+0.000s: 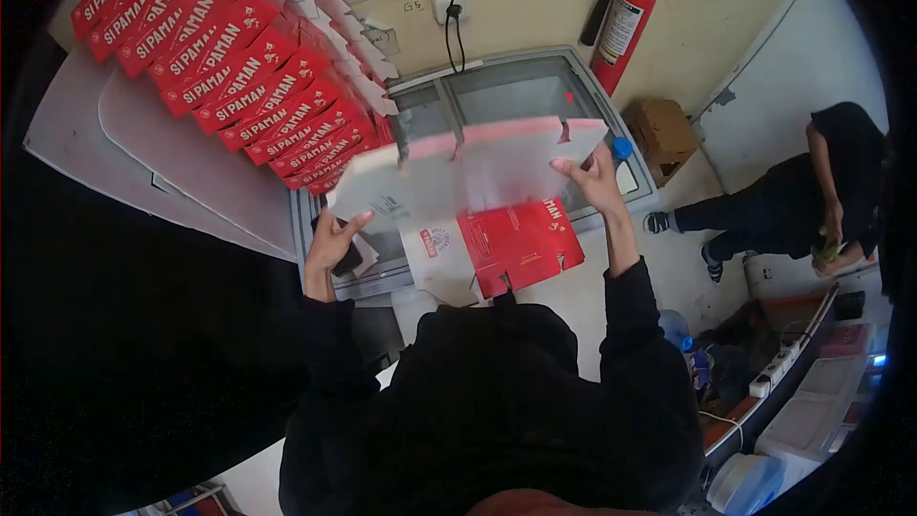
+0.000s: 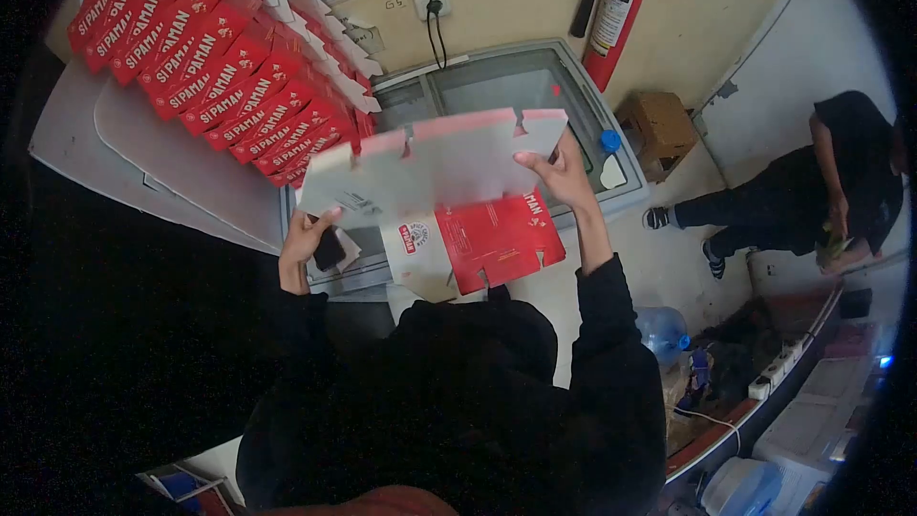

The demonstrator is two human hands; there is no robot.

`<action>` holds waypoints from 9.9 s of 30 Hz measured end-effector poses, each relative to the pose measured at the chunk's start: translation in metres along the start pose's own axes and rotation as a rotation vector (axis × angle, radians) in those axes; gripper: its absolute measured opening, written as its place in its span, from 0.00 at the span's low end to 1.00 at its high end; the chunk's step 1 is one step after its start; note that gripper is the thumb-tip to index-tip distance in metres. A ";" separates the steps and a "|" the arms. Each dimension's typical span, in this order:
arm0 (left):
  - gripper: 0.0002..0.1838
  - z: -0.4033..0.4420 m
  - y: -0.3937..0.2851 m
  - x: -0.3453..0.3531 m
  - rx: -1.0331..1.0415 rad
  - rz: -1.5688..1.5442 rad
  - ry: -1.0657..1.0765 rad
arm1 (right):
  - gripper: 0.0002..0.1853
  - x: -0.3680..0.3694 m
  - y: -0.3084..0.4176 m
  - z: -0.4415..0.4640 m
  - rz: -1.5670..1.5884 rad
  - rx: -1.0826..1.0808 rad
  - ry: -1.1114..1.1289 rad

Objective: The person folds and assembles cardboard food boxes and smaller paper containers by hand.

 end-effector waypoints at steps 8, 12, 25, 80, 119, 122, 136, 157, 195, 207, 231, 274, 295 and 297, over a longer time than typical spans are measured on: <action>0.31 0.010 0.045 0.016 0.103 -0.123 -0.130 | 0.34 0.003 -0.074 -0.001 -0.001 0.010 -0.008; 0.30 0.009 0.065 0.026 0.161 -0.159 -0.261 | 0.35 0.007 -0.107 -0.008 -0.039 0.068 -0.050; 0.26 -0.016 0.149 0.023 -0.370 0.236 -0.554 | 0.48 0.008 -0.204 -0.003 -0.658 0.467 -0.062; 0.25 -0.034 0.148 0.021 -0.192 0.475 -0.657 | 0.30 0.020 -0.097 -0.031 -0.434 0.229 -0.127; 0.29 -0.026 -0.083 -0.079 0.100 -0.479 0.155 | 0.20 0.240 0.006 0.070 -0.043 -0.164 -0.377; 0.24 -0.026 -0.088 -0.080 0.245 -0.425 -0.098 | 0.19 0.228 -0.001 0.077 -0.006 -0.107 -0.433; 0.25 -0.007 -0.153 -0.108 0.306 -0.148 -0.231 | 0.16 0.168 0.089 0.017 -0.397 -0.125 -0.580; 0.17 -0.065 -0.150 -0.008 0.624 0.301 -0.521 | 0.15 0.244 0.149 -0.066 -0.747 -0.405 -0.608; 0.14 0.123 0.016 0.155 0.617 1.176 0.145 | 0.27 0.046 -0.144 -0.074 -0.008 0.777 -0.295; 0.08 0.028 0.071 0.159 0.671 1.085 -0.156 | 0.48 0.046 -0.133 -0.053 -1.059 0.719 -0.142; 0.03 0.069 0.043 0.196 0.682 1.126 -0.103 | 0.09 0.144 -0.125 0.011 -1.293 -0.422 0.292; 0.07 0.088 0.078 0.214 0.552 1.139 0.217 | 0.30 0.092 -0.139 -0.065 -1.134 -0.091 0.003; 0.32 -0.055 0.002 0.185 0.520 0.833 0.383 | 0.30 0.055 -0.136 -0.128 -0.125 0.850 -0.146; 0.28 -0.073 0.016 0.180 0.485 0.857 0.363 | 0.31 0.054 -0.145 -0.131 -0.147 0.849 -0.150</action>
Point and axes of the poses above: each hand's wrist, its own z-axis towards the middle knuckle, its own x-axis out of the palm, y = z × x, the point moved 7 cm from there along z, towards the middle knuckle, and after that the axes turned 4 degrees about -y, right-handed, at the moved point
